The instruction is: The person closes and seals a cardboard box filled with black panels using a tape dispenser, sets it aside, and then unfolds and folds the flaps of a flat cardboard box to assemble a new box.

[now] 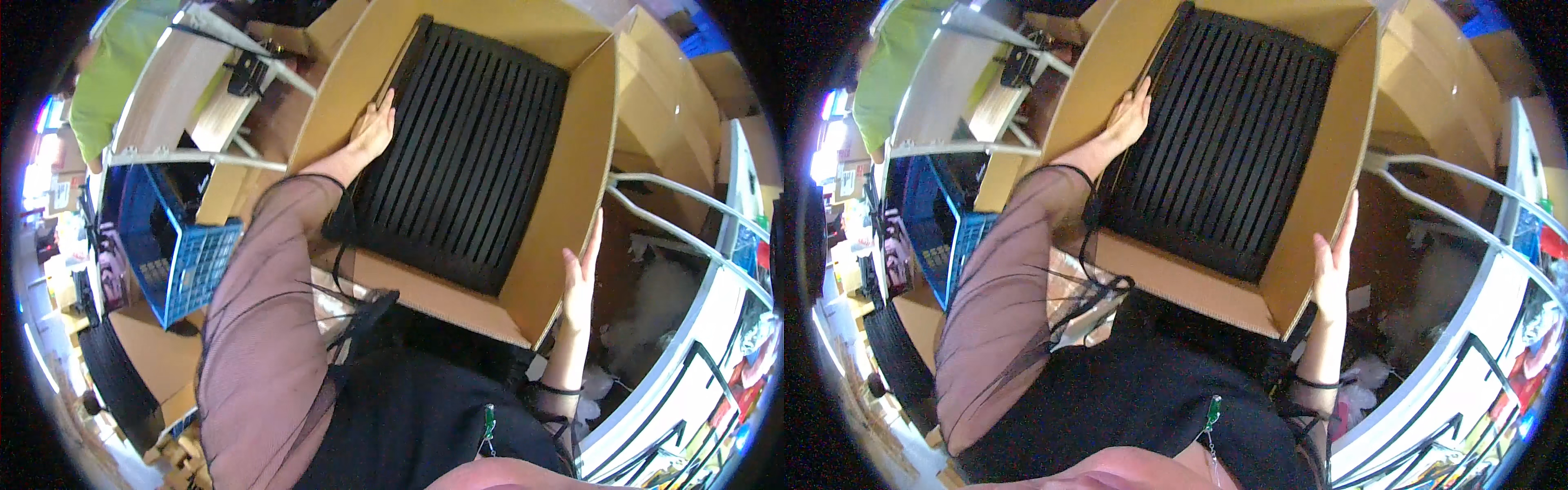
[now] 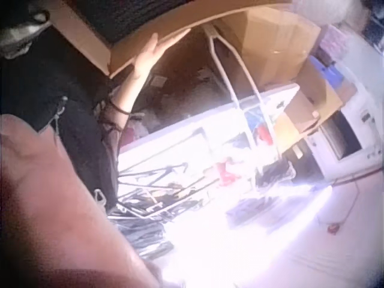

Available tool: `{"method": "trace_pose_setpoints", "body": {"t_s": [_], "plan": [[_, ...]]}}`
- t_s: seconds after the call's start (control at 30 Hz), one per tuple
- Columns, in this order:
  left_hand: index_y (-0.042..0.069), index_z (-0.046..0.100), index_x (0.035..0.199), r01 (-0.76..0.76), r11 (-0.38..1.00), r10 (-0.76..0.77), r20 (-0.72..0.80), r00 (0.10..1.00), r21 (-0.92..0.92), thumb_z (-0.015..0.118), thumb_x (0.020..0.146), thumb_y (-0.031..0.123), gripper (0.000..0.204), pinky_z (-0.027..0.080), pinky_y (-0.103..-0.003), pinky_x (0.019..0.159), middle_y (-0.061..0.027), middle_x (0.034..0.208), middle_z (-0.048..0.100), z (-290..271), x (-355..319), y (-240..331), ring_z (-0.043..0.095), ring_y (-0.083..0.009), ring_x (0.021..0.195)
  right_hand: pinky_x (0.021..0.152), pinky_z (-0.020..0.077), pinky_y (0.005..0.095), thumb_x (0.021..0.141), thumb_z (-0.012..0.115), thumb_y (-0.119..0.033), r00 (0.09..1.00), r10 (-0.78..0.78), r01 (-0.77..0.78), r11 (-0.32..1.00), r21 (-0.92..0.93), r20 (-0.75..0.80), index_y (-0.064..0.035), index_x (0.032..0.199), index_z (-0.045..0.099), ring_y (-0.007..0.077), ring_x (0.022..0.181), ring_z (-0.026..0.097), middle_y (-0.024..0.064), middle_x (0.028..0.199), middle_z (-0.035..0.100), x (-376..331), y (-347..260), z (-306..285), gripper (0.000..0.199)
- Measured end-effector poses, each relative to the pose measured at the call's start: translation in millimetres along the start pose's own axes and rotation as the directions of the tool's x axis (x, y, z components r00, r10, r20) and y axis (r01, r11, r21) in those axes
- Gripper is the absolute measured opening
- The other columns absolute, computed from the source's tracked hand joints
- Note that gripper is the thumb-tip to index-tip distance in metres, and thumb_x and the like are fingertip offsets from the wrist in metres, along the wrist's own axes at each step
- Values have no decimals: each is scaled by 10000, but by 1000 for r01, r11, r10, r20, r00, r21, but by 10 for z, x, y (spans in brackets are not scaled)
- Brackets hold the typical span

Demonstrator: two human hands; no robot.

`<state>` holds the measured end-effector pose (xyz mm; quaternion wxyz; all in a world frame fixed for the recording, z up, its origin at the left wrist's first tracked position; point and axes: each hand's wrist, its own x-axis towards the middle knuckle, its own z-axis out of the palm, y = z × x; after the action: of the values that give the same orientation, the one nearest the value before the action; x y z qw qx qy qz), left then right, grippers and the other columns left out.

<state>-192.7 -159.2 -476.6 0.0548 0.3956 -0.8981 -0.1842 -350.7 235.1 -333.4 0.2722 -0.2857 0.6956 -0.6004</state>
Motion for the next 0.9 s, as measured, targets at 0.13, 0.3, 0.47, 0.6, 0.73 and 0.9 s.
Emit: {"method": "trace_pose_setpoints", "body": {"t_s": [0.13,0.3,0.47,0.6,0.73,0.9], "plan": [[200,202,1470,3,988,-8,33,999,156,354,983,302,520,484,-535,797,-310,964,579,76,-428,-174,594,-467,850,1150,89,362,822,431,-1,1000,-19,19,999,37,-2,-67,1497,101,233,1426,117,131,1547,127,16,-15,66,754],[268,265,1453,-61,978,65,-14,998,198,418,959,201,522,500,-521,721,-268,861,590,-2,-433,-107,608,-430,750,1152,77,362,824,424,9,999,8,-9,1000,-8,-37,-61,1494,116,219,1431,98,113,1555,112,6,-16,23,740],[265,300,1439,-40,954,48,-18,999,298,450,941,204,524,512,-508,678,-242,828,589,146,-475,-257,616,-402,701,1153,71,371,849,445,-21,1000,9,-9,999,-33,-7,-60,1492,128,220,1433,89,114,1556,109,8,9,84,717],[255,225,1463,-80,947,72,39,997,310,437,944,213,562,507,-517,748,-262,964,584,96,-461,-165,615,-424,779,1153,67,371,854,448,-30,1000,-10,9,996,-94,-12,-58,1490,141,223,1434,88,119,1553,124,2,23,53,706],[85,-50,1472,121,969,-181,284,942,214,420,941,223,722,456,-527,887,-344,1188,475,-232,-952,76,565,-460,974,1153,69,368,850,442,-24,998,13,-14,1000,-15,-56,-60,1491,138,220,1434,90,121,1551,131,-21,45,13,710],[67,-61,1479,-79,881,-140,417,898,466,490,860,134,831,517,-475,755,-278,1056,581,-309,-1181,-120,643,-377,829,1150,90,360,841,430,12,1000,-1,1,1000,-27,12,-76,1496,127,222,1428,117,126,1549,138,20,-4,9,727]]}}
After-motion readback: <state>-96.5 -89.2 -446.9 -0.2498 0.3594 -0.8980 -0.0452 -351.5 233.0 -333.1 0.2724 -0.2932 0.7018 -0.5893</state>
